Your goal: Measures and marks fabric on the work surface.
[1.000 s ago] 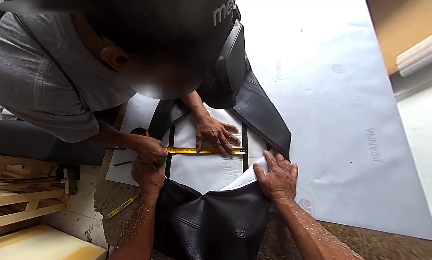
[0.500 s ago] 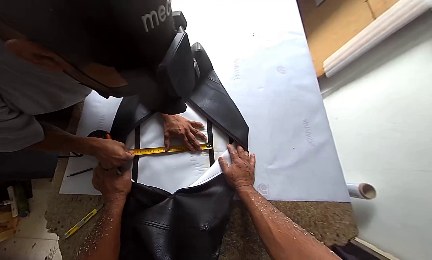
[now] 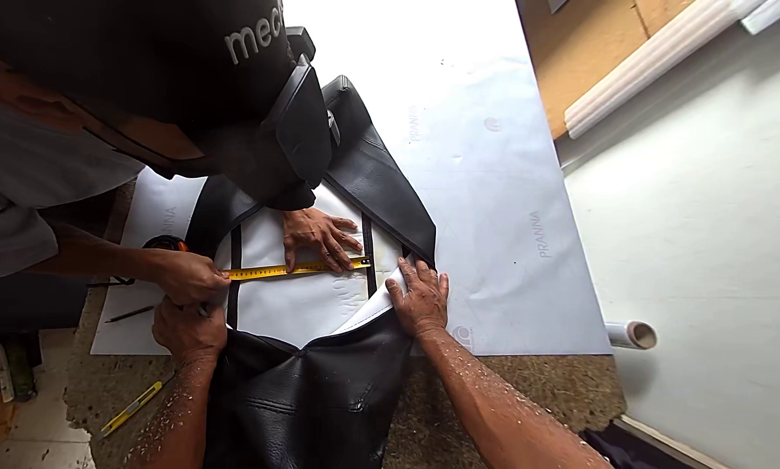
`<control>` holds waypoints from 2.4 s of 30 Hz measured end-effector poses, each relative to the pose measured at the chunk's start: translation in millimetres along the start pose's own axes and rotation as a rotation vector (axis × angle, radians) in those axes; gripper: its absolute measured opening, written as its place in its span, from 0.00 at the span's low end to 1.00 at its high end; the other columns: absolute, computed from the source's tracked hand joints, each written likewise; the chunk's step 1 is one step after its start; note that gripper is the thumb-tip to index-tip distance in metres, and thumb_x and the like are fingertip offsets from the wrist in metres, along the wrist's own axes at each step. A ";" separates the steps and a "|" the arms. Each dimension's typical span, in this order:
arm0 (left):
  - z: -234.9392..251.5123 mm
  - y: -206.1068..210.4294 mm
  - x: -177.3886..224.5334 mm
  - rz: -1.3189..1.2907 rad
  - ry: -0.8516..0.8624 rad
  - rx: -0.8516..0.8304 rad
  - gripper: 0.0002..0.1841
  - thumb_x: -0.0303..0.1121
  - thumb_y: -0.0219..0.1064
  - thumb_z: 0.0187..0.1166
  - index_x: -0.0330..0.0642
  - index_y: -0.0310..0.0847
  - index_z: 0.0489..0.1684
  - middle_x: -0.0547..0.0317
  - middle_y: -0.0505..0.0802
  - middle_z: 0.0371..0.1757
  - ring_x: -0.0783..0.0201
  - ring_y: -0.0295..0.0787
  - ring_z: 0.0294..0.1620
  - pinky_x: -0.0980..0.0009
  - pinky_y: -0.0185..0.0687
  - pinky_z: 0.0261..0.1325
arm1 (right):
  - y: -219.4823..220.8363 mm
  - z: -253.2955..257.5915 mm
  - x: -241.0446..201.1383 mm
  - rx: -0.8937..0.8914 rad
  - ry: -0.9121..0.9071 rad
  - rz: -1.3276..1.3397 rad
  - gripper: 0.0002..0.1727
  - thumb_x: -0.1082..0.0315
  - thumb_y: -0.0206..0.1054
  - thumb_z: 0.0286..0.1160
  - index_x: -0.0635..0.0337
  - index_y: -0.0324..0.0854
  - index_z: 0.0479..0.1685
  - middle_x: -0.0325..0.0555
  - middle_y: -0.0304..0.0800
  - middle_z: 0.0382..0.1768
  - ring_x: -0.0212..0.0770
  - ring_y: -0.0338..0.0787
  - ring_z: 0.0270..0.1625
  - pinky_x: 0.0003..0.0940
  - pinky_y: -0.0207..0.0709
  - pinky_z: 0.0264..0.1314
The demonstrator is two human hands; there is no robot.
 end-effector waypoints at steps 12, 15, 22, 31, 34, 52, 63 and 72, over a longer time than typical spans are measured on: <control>-0.4 -0.2 -0.6 0.021 -0.002 -0.008 0.25 0.52 0.64 0.74 0.43 0.89 0.60 0.35 0.81 0.76 0.34 0.71 0.81 0.31 0.63 0.77 | -32.2 34.6 -36.5 -0.006 0.314 0.113 0.43 0.14 0.58 0.58 0.44 0.93 0.44 0.46 0.83 0.57 0.56 0.78 0.67 0.69 0.65 0.70; -0.7 -0.7 -0.4 0.018 -0.011 -0.021 0.24 0.51 0.64 0.74 0.44 0.89 0.59 0.36 0.81 0.77 0.35 0.70 0.82 0.32 0.62 0.78 | -32.6 37.4 -40.2 -0.009 0.346 0.110 0.44 0.14 0.60 0.55 0.45 0.92 0.43 0.47 0.82 0.57 0.57 0.77 0.67 0.68 0.65 0.68; 1.0 5.5 -5.8 0.023 -0.032 -0.026 0.25 0.53 0.64 0.74 0.45 0.90 0.59 0.37 0.80 0.78 0.36 0.69 0.83 0.34 0.60 0.80 | -32.7 43.1 -42.2 -0.010 0.372 0.119 0.43 0.14 0.65 0.49 0.47 0.90 0.39 0.49 0.81 0.55 0.58 0.77 0.66 0.69 0.66 0.66; 1.2 0.3 1.6 0.026 -0.002 -0.017 0.26 0.55 0.65 0.74 0.45 0.90 0.60 0.34 0.82 0.75 0.34 0.72 0.81 0.30 0.65 0.76 | -35.3 39.4 -39.0 -0.037 0.297 0.138 0.47 0.17 0.70 0.50 0.52 0.90 0.51 0.61 0.80 0.64 0.69 0.75 0.70 0.76 0.66 0.64; 2.7 -0.3 -0.4 0.048 0.008 0.003 0.27 0.58 0.66 0.73 0.49 0.90 0.60 0.39 0.85 0.72 0.37 0.76 0.77 0.32 0.70 0.72 | -33.6 38.5 -40.5 -0.040 0.278 0.139 0.48 0.18 0.70 0.51 0.55 0.89 0.53 0.65 0.79 0.65 0.72 0.74 0.71 0.79 0.64 0.64; 0.6 4.2 -1.7 0.060 -0.049 -0.042 0.25 0.56 0.66 0.73 0.54 0.89 0.64 0.44 0.78 0.82 0.39 0.69 0.84 0.34 0.63 0.78 | -28.1 38.5 -36.7 -0.020 0.284 0.135 0.46 0.20 0.71 0.53 0.56 0.88 0.52 0.65 0.78 0.63 0.71 0.72 0.71 0.78 0.60 0.68; -0.1 6.4 -2.6 0.020 -0.010 -0.009 0.31 0.62 0.62 0.74 0.50 0.87 0.66 0.38 0.79 0.79 0.35 0.71 0.81 0.31 0.63 0.77 | -30.1 37.3 -38.0 -0.022 0.300 0.108 0.47 0.18 0.69 0.51 0.53 0.88 0.53 0.61 0.79 0.64 0.68 0.74 0.70 0.75 0.65 0.65; 0.7 5.2 -3.0 0.000 -0.029 0.008 0.29 0.59 0.63 0.74 0.48 0.88 0.63 0.39 0.80 0.78 0.38 0.71 0.82 0.33 0.62 0.78 | -25.6 37.4 -37.7 -0.025 0.316 0.097 0.47 0.15 0.65 0.51 0.49 0.88 0.52 0.56 0.78 0.63 0.64 0.74 0.70 0.73 0.63 0.68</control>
Point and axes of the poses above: each hand's wrist, its own z-axis towards the middle knuckle, its own y-axis out of the palm, x = y × z, the point moved 3 cm from there along z, towards the middle knuckle
